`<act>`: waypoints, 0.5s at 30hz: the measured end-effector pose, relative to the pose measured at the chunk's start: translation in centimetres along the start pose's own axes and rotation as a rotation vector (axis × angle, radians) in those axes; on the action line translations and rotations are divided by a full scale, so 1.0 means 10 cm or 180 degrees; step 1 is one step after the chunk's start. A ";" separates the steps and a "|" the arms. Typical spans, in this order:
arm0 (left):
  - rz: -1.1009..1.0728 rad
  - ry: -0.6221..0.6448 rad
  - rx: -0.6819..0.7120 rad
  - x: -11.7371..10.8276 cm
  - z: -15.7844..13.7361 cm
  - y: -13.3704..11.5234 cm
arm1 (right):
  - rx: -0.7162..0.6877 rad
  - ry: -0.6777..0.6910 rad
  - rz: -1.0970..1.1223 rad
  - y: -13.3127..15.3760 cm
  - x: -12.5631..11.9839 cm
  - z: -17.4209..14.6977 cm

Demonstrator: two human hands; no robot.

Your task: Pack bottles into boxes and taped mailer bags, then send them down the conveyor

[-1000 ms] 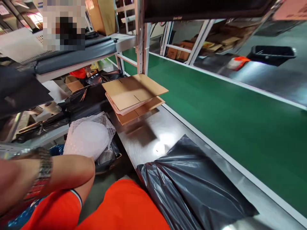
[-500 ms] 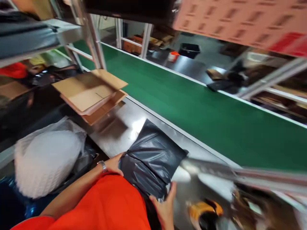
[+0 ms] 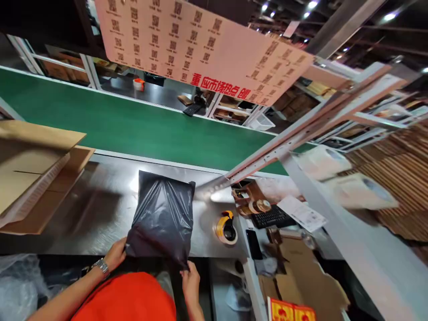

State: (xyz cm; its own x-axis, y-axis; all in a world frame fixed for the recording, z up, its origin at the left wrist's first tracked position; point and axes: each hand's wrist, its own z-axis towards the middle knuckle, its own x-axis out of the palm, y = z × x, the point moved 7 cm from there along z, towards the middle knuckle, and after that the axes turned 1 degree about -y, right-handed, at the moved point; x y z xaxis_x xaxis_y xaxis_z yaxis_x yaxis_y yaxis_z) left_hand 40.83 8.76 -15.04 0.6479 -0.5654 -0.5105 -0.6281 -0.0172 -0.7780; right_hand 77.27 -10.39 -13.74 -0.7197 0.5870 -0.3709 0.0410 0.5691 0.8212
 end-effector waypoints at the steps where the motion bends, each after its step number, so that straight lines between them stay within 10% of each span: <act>1: 0.0050 0.0016 -0.0015 0.00 -0.01 0.03 | 0.0176 -0.0028 0.0062 -0.12 -0.09 -0.05; 6: -0.0274 -0.0586 -0.0336 -0.20 -0.14 0.19 | 0.0938 0.0428 0.0493 -0.48 -0.13 -0.22; 10: -0.0682 -0.0862 -0.0366 -0.15 -0.21 0.11 | 0.0872 0.1812 0.0482 -0.29 0.58 -0.25; 15: -0.0611 -0.1164 -0.0665 0.01 -0.25 -0.02 | 0.0521 0.2258 0.0179 -0.12 1.37 -0.23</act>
State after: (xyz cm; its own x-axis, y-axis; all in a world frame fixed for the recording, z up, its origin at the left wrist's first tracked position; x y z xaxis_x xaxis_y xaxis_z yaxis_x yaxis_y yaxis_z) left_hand 39.93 6.65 -14.02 0.8468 -0.2082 -0.4894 -0.5310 -0.2802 -0.7997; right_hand 65.74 -4.34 -18.78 -0.9871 0.1350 0.0858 0.1542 0.6606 0.7347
